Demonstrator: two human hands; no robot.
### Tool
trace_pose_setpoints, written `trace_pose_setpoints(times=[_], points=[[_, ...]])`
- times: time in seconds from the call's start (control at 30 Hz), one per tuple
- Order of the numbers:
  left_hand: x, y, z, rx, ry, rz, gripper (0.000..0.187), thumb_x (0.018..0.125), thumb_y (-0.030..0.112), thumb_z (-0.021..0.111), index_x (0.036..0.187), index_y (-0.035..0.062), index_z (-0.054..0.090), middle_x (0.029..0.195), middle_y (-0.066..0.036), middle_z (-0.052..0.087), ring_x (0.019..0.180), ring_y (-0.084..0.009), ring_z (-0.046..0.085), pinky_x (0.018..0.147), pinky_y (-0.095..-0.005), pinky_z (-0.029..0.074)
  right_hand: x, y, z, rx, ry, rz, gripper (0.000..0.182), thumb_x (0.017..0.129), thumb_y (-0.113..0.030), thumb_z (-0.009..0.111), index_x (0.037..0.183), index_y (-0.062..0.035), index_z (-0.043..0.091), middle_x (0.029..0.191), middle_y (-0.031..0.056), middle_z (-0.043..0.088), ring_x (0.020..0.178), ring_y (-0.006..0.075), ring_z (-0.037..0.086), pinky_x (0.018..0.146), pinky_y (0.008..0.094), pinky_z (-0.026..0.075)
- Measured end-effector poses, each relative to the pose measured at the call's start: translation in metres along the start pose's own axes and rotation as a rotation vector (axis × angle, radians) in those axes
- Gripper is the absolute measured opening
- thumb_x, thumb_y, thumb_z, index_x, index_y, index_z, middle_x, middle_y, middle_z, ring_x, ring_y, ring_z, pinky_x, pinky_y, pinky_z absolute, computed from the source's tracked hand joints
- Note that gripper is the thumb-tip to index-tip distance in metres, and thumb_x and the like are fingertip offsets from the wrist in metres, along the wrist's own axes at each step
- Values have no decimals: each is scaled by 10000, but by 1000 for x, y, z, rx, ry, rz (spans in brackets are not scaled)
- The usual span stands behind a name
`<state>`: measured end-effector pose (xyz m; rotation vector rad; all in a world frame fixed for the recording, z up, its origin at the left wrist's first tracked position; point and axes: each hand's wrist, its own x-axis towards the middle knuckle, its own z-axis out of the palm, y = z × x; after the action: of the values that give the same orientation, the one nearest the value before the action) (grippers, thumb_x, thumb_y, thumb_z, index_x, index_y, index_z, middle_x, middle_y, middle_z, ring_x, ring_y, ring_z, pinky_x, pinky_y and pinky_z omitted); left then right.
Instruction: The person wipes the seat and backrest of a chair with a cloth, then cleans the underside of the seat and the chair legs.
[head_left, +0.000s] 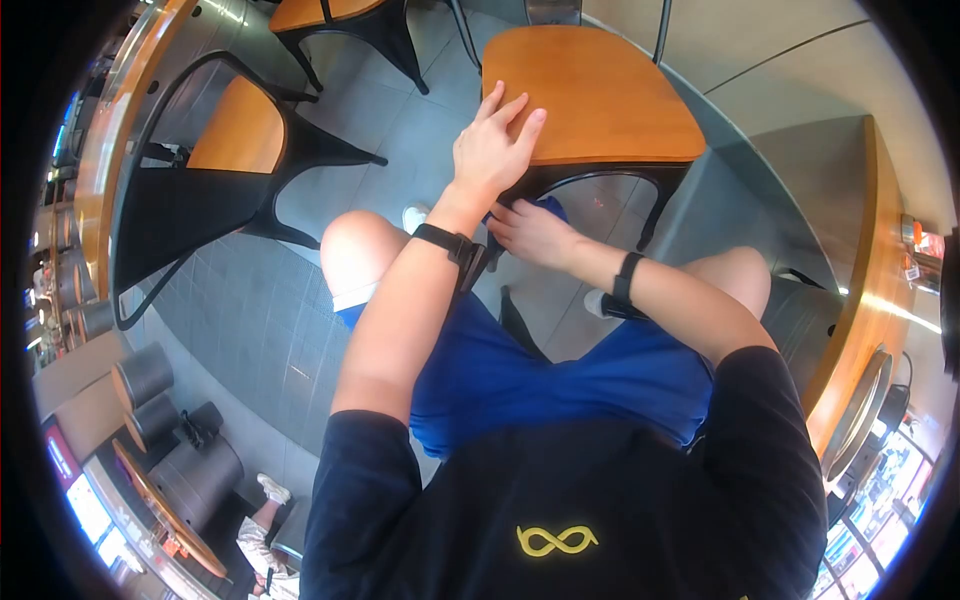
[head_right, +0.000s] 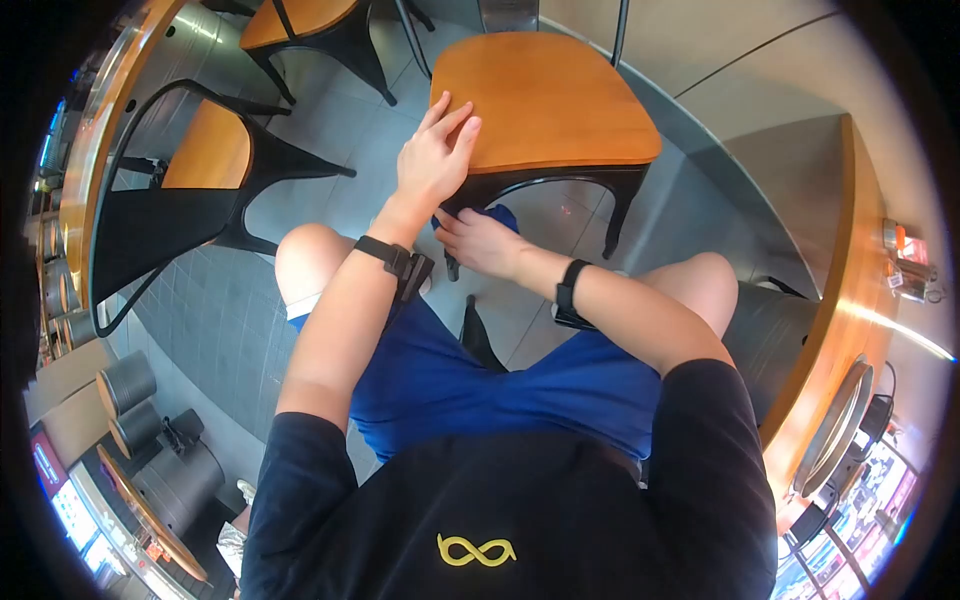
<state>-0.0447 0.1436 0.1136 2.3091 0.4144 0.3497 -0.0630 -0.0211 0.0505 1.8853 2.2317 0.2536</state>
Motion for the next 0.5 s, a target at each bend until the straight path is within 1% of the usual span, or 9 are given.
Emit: trace_pose_setpoints(times=[0.03, 0.07, 0.17, 0.2, 0.27, 0.3, 0.37, 0.4, 0.5], points=[[-1, 0, 2, 19, 20, 20, 571, 1076, 600, 576, 1398, 172, 777, 1654, -131, 573, 1323, -394, 692, 1114, -444, 543, 12, -9, 2, -28, -211, -39, 276, 988, -233, 660, 1206, -164, 813, 1345, 25, 681, 1448, 292, 514, 965, 372, 448], [0, -1, 4, -2, 41, 12, 537, 1046, 563, 646, 1367, 156, 788, 1613, -140, 614, 1294, -397, 709, 1093, -440, 562, 20, -29, 32, -17, -167, -19, 273, 1043, -265, 618, 1188, -183, 835, 1311, 13, 687, 1444, 318, 511, 963, 394, 445], [1, -5, 9, -18, 94, 50, 486, 1032, 511, 681, 1341, 154, 796, 1592, -138, 633, 1272, -394, 722, 1064, -436, 581, 42, -96, 112, 34, -220, 6, 289, 1050, -296, 605, 1141, -181, 854, 1272, 4, 691, 1404, 300, 528, 968, 412, 442], [1, -5, 10, -24, 90, 46, 486, 1032, 511, 681, 1341, 154, 796, 1592, -138, 633, 1272, -394, 722, 1064, -436, 581, 43, -106, 117, 38, -228, 5, 289, 1050, -296, 605, 1141, -181, 854, 1272, 4, 691, 1404, 300, 528, 968, 412, 442], [1, -5, 10, -29, 95, 49, 453, 1019, 474, 702, 1326, 156, 800, 1581, -133, 644, 1262, -387, 729, 1049, -432, 589, 41, -116, 119, -134, -258, -149, 299, 1053, -294, 596, 1129, -181, 862, 1261, 5, 693, 1339, 283, 547, 1002, 416, 432], [3, -5, 10, -37, 96, 40, 453, 1019, 474, 702, 1326, 156, 800, 1581, -133, 644, 1262, -387, 729, 1049, -432, 589, 41, -115, 122, -131, -265, -158, 299, 1053, -294, 596, 1129, -181, 862, 1261, 5, 693, 1339, 283, 547, 1002, 416, 432], [1, -7, 12, -1, 121, 73, 438, 1018, 464, 702, 1317, 160, 800, 1576, -130, 648, 1257, -382, 732, 1047, -431, 591, 41, -105, 107, -51, -291, -79, 296, 1050, -292, 600, 1132, -187, 864, 1261, -1, 697, 1282, 263, 556, 1054, 418, 415], [0, -7, 13, -5, 117, 69, 438, 1018, 464, 702, 1317, 160, 800, 1576, -130, 648, 1257, -382, 732, 1047, -431, 591, 34, -92, 97, -47, -196, -80, 298, 1048, -295, 603, 1127, -177, 865, 1236, -17, 698, 1271, 251, 555, 1071, 413, 404], [1, -6, 13, -16, 109, 60, 434, 1018, 463, 701, 1316, 163, 798, 1573, -124, 650, 1255, -387, 732, 1049, -439, 590, 22, -28, -2, -90, -297, -34, 311, 1046, -296, 603, 1165, -159, 855, 1259, -4, 702, 1288, 262, 555, 1073, 427, 405]])
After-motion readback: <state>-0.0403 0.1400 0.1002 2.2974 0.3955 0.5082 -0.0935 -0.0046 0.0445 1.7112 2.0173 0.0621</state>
